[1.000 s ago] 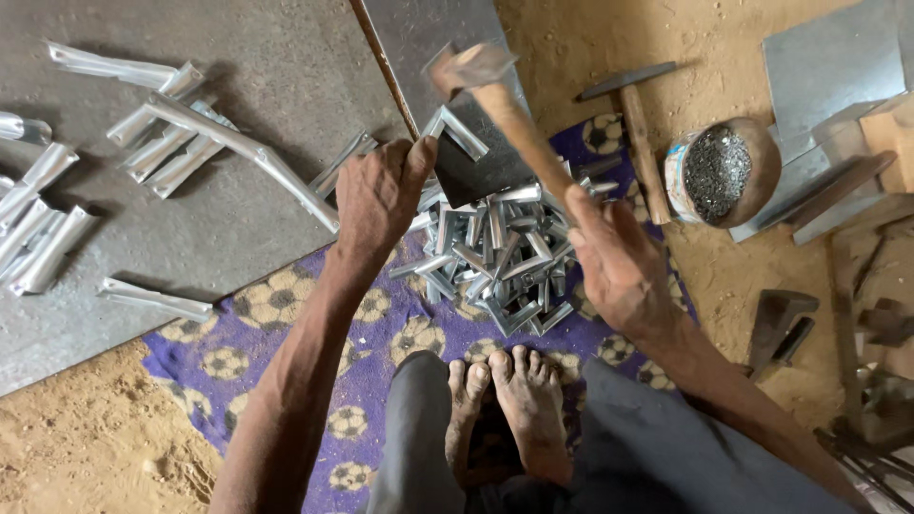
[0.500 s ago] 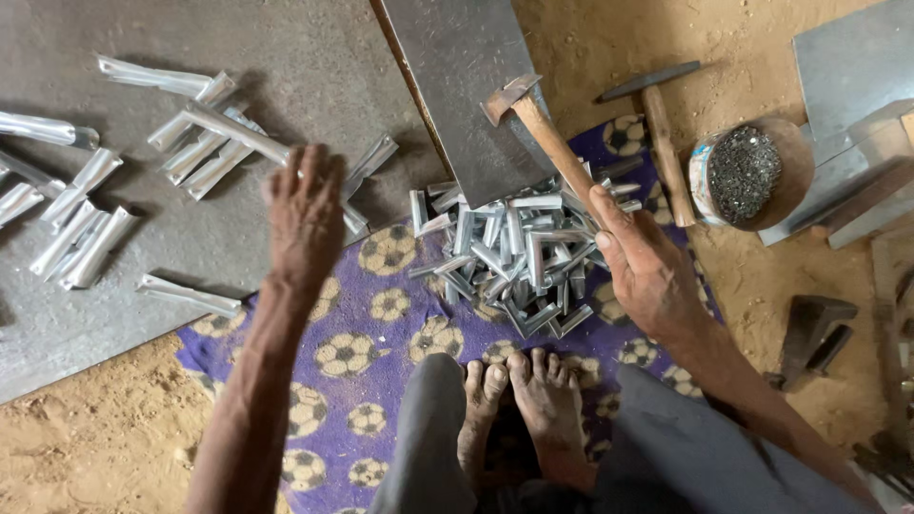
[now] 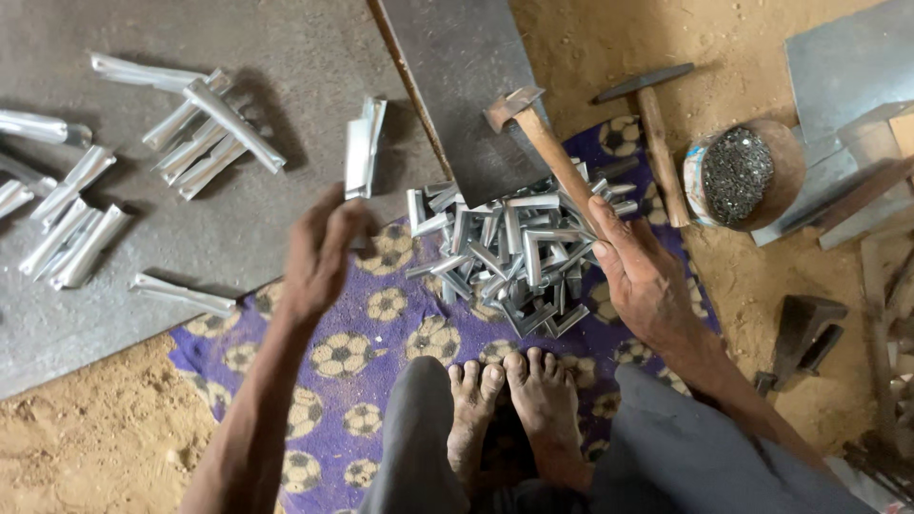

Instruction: The person repeatedly picks up small metal pieces and strikes them with a hammer on a metal plate. The person works one at a time, placing each piece, hitting it, and moving it aside. The workspace contains many similar metal pieces and tools.

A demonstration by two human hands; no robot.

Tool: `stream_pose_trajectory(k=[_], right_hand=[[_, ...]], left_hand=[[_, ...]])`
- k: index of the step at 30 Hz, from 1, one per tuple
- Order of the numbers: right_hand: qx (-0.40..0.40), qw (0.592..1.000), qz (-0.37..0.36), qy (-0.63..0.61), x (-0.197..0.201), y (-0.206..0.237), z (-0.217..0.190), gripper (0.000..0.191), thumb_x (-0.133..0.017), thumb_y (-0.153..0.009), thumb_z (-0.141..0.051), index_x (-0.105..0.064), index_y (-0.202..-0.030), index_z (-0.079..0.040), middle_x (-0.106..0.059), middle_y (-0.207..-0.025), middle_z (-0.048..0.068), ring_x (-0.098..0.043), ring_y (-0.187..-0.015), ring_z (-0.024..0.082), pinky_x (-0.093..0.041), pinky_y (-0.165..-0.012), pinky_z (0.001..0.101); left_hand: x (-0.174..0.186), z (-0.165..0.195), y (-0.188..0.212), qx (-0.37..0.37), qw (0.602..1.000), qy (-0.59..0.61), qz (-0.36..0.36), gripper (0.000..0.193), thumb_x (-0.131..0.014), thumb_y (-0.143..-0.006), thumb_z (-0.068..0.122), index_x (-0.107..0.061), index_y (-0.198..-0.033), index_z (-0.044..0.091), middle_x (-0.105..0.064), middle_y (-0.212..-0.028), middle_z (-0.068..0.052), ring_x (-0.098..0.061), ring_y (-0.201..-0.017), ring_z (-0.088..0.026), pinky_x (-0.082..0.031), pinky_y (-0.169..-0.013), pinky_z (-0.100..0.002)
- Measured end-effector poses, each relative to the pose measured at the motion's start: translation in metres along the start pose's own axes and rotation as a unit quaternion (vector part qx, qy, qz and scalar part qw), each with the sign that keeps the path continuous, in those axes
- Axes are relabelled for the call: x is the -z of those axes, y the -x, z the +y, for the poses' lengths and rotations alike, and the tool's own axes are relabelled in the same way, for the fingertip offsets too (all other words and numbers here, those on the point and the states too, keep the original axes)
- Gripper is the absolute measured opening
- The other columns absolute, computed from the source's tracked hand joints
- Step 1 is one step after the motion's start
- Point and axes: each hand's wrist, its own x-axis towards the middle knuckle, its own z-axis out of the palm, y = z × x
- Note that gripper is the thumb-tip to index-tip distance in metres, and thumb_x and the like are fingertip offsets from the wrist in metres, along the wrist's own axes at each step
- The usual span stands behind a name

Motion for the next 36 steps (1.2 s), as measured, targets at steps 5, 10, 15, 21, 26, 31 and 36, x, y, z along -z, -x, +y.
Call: stream_pose_trajectory(k=[5, 10, 15, 21, 26, 31, 36], right_hand=[[0.023, 0.999, 0.024, 0.014, -0.002, 0.008, 0.003, 0.046, -0.059, -0.105, -0.011, -0.053, -0.150, -0.007, -0.065, -0.124, 0.024, -0.067, -0.105, 0.039, -0.056, -0.086, 0.0433], [-0.017, 1.000, 0.022, -0.006, -0.002, 0.018, 0.011, 0.045, -0.060, -0.105, -0.012, -0.054, -0.149, -0.006, -0.067, -0.121, 0.022, -0.069, -0.100, 0.034, -0.057, -0.084, 0.0396], [0.036, 0.998, 0.051, -0.008, -0.008, 0.025, 0.016, 0.045, -0.061, -0.106, -0.011, -0.053, -0.149, -0.005, -0.066, -0.110, 0.019, -0.066, -0.090, 0.028, -0.056, -0.074, 0.0360], [0.194, 0.975, 0.107, 0.021, -0.009, 0.034, 0.025, 0.049, -0.061, -0.106, -0.007, -0.046, -0.152, -0.010, -0.065, -0.104, 0.015, -0.059, -0.080, 0.018, -0.051, -0.060, 0.0288], [0.134, 0.990, 0.006, 0.032, -0.021, 0.031, 0.026, 0.056, -0.062, -0.102, -0.003, -0.045, -0.155, -0.012, -0.062, -0.100, 0.015, -0.061, -0.076, 0.019, -0.056, -0.057, 0.0291], [0.163, 0.985, 0.059, -0.009, -0.009, 0.034, 0.016, 0.049, -0.061, -0.106, -0.004, -0.046, -0.153, -0.010, -0.060, -0.103, 0.014, -0.061, -0.078, 0.021, -0.056, -0.060, 0.0305], [0.040, 0.999, 0.008, 0.007, -0.007, 0.023, 0.015, 0.044, -0.064, -0.100, -0.004, -0.058, -0.143, 0.000, -0.063, -0.097, 0.016, -0.061, -0.069, 0.021, -0.053, -0.052, 0.0326]], left_hand=[[-0.051, -0.017, -0.024, 0.050, 0.985, 0.152, -0.064, 0.038, -0.046, -0.102, 0.039, -0.055, -0.119, 0.006, -0.066, -0.082, -0.006, -0.061, -0.056, -0.011, -0.052, -0.043, -0.028], [-0.064, -0.036, -0.024, -0.029, 0.999, -0.002, -0.036, 0.036, -0.045, -0.113, 0.032, -0.061, -0.104, 0.001, -0.060, -0.071, -0.004, -0.050, -0.049, -0.009, -0.043, -0.038, -0.029], [-0.091, -0.037, -0.024, -0.023, 0.954, -0.298, 0.022, 0.035, -0.043, -0.110, 0.034, -0.061, -0.120, 0.005, -0.060, -0.061, -0.004, -0.041, -0.036, -0.011, -0.033, -0.028, -0.032], [-0.109, -0.031, -0.033, -0.004, 0.940, -0.342, 0.010, 0.036, -0.041, -0.110, 0.038, -0.061, -0.120, 0.010, -0.066, -0.065, -0.006, -0.040, -0.035, -0.011, -0.031, -0.030, -0.032], [-0.106, -0.027, -0.029, -0.095, 0.936, -0.334, 0.065, 0.033, -0.046, -0.112, 0.039, -0.061, -0.115, 0.009, -0.069, -0.072, -0.011, -0.050, -0.044, -0.016, -0.037, -0.039, -0.036], [-0.105, -0.020, -0.026, -0.066, 0.942, -0.323, 0.054, 0.035, -0.046, -0.109, 0.036, -0.062, -0.116, 0.007, -0.068, -0.066, -0.013, -0.052, -0.039, -0.019, -0.038, -0.035, -0.038], [-0.107, -0.018, -0.027, -0.002, 0.946, -0.323, 0.030, 0.033, -0.044, -0.110, 0.036, -0.061, -0.111, 0.007, -0.065, -0.058, -0.011, -0.047, -0.034, -0.019, -0.035, -0.033, -0.038]])
